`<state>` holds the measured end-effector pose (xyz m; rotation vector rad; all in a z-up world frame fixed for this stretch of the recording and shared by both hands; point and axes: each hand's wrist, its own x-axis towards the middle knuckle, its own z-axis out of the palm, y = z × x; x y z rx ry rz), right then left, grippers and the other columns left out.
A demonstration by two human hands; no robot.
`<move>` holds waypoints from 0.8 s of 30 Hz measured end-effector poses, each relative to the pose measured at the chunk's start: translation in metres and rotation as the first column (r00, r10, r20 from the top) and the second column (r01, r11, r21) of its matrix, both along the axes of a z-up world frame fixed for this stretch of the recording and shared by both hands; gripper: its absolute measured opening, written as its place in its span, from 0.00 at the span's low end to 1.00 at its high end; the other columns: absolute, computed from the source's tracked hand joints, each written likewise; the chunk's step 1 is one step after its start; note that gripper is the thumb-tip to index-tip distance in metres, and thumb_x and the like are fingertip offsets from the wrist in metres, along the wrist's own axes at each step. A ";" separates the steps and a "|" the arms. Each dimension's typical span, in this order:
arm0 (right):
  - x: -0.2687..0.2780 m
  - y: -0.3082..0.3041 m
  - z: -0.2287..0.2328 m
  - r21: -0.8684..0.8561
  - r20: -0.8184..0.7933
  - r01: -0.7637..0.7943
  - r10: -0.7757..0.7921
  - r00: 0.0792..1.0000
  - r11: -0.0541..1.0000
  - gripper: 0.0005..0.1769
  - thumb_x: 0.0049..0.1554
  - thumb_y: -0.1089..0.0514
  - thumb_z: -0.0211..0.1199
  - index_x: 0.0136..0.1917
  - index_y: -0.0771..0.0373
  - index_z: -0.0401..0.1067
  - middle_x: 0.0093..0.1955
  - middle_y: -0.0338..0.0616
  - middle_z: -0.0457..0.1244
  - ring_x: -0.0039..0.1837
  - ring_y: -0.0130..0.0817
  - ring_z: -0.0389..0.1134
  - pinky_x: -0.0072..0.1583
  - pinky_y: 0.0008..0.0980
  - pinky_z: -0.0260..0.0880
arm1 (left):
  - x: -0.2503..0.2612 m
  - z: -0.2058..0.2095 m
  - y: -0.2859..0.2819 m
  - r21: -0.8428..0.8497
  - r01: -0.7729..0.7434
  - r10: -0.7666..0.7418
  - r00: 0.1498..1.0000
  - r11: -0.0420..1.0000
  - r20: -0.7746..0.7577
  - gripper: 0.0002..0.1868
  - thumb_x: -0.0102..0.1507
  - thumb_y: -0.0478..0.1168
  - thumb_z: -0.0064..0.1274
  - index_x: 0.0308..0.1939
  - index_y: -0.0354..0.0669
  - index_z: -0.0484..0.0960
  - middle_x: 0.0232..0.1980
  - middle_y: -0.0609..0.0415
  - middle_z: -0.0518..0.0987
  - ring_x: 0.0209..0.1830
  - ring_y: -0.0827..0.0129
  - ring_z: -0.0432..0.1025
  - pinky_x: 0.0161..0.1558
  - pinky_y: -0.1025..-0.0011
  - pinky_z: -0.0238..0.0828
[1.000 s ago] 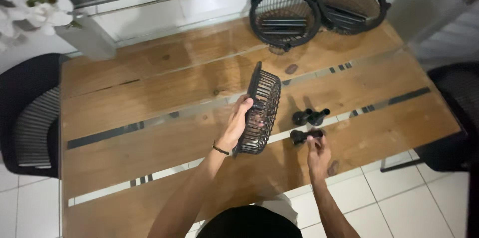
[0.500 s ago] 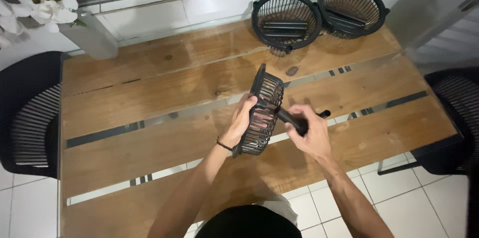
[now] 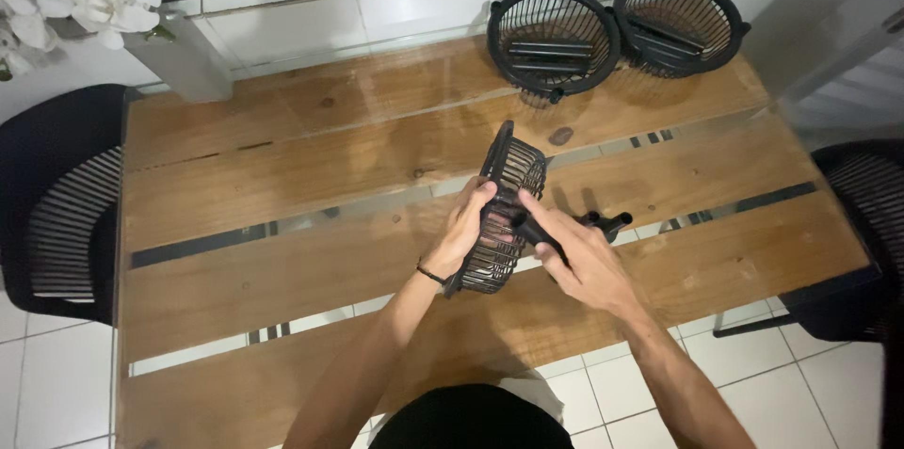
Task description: The person assembles a small black wire basket on a wooden table. They insert a short handle into the basket, then attach two longer legs, and finally place a circular wire lid on top.
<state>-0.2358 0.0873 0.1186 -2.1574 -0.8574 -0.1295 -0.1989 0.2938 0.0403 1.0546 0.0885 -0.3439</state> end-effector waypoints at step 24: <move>-0.003 -0.007 0.015 -0.509 0.082 0.124 -0.095 0.992 0.852 0.43 0.50 0.60 0.58 0.78 0.40 0.58 0.39 0.42 0.68 0.31 0.42 0.66 0.33 0.45 0.67 | -0.003 0.015 0.006 0.043 0.012 -0.013 1.000 0.999 0.012 0.22 0.71 0.55 0.38 0.59 0.42 0.68 0.50 0.49 0.84 0.40 0.69 0.80 0.36 0.70 0.81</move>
